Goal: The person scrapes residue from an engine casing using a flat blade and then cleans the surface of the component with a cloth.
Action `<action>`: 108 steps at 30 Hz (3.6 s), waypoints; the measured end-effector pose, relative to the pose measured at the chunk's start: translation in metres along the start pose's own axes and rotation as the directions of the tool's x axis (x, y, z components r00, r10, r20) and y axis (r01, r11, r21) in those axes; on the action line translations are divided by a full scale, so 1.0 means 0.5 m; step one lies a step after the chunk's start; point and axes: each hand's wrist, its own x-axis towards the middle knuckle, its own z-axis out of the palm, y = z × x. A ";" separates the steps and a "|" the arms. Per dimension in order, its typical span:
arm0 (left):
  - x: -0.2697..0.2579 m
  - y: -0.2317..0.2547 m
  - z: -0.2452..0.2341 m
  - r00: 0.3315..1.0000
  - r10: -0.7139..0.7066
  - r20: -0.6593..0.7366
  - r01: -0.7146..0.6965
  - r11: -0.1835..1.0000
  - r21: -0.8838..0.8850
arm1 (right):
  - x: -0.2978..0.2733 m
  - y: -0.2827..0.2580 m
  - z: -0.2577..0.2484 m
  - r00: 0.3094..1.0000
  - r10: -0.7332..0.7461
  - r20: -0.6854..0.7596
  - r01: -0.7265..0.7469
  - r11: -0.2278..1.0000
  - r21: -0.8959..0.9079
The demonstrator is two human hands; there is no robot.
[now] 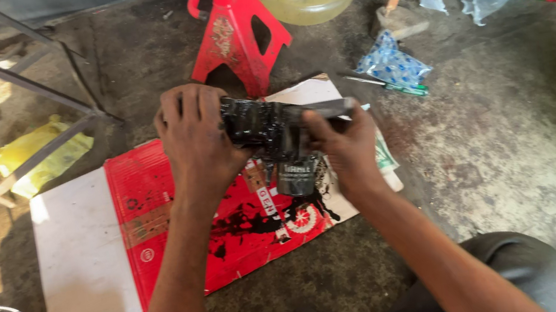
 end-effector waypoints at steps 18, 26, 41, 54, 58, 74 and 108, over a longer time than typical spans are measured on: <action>0.006 0.004 -0.008 1.000 0.019 0.020 -0.019 1.000 0.000 | -0.008 0.008 0.025 0.997 -0.055 -0.053 0.055 0.998 0.004; 0.004 0.006 -0.007 1.000 -0.009 0.003 0.009 1.000 -0.015 | -0.019 0.014 0.047 0.994 -0.033 -0.108 0.032 0.999 -0.005; -0.002 -0.005 -0.005 0.999 0.032 -0.015 -0.032 0.999 -0.021 | -0.031 0.007 0.052 0.986 0.055 -0.160 -0.051 0.998 0.026; -0.004 -0.006 -0.006 0.998 0.052 -0.036 -0.053 0.998 -0.044 | -0.028 0.008 0.047 0.988 -0.098 -0.117 0.101 0.995 0.026; -0.001 -0.005 -0.007 0.998 0.056 -0.032 -0.057 0.998 -0.038 | -0.032 0.003 0.067 0.988 -0.113 -0.103 0.112 0.994 -0.018; 0.000 -0.002 -0.007 0.997 0.058 -0.046 -0.060 0.997 -0.048 | -0.023 0.017 0.059 0.981 -0.167 -0.097 0.167 0.986 -0.011; -0.006 -0.008 -0.004 0.998 0.053 -0.045 -0.055 0.997 -0.056 | -0.033 0.024 0.041 0.990 -0.121 -0.074 0.114 0.988 -0.101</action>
